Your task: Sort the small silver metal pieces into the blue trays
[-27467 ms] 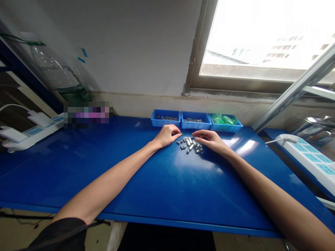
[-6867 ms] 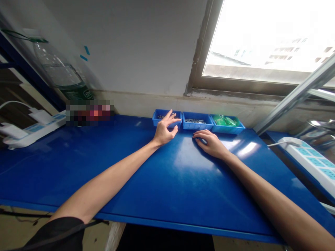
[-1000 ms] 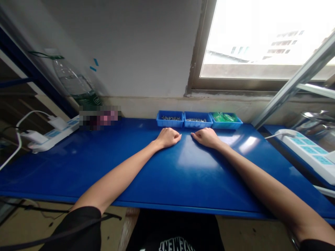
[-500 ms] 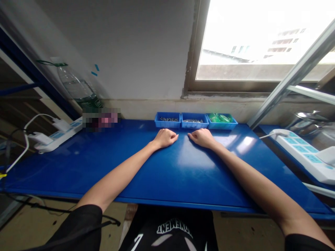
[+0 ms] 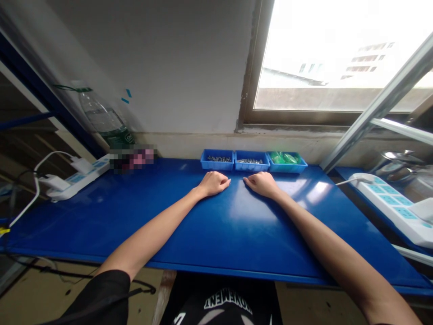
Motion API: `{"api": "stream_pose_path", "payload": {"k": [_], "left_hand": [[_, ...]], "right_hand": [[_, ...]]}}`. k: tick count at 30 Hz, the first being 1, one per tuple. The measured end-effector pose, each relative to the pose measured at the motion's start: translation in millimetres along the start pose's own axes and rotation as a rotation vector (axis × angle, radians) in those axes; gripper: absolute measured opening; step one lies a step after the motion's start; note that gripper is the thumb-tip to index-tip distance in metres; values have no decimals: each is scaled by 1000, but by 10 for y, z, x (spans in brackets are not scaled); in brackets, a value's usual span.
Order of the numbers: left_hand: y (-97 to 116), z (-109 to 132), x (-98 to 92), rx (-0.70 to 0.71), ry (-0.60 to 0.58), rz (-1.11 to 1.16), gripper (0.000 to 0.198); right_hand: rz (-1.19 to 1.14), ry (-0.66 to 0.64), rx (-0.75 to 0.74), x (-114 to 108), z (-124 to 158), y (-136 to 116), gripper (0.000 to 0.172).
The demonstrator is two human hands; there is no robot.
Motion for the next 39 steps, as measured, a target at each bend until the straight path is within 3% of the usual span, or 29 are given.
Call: {"api": "stream_pose_path", "payload": {"k": [6,39], "left_hand": [[-18,-4,-4,57,-15,14,48],[-84,14,56,61,60,47,50]], "right_hand": [[-28,-4,-16,8,24,27,58],[-110,86,-53,87,38,74,52]]}}
Point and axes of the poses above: each hand's wrist, its own z-axis away from the middle knuckle, its own x-axis out of the palm, y = z × x, the point moved 4 cm from there along -z, towards the middle knuckle, and after that the axes turned 4 degrees about x, right-handed, at the moved point
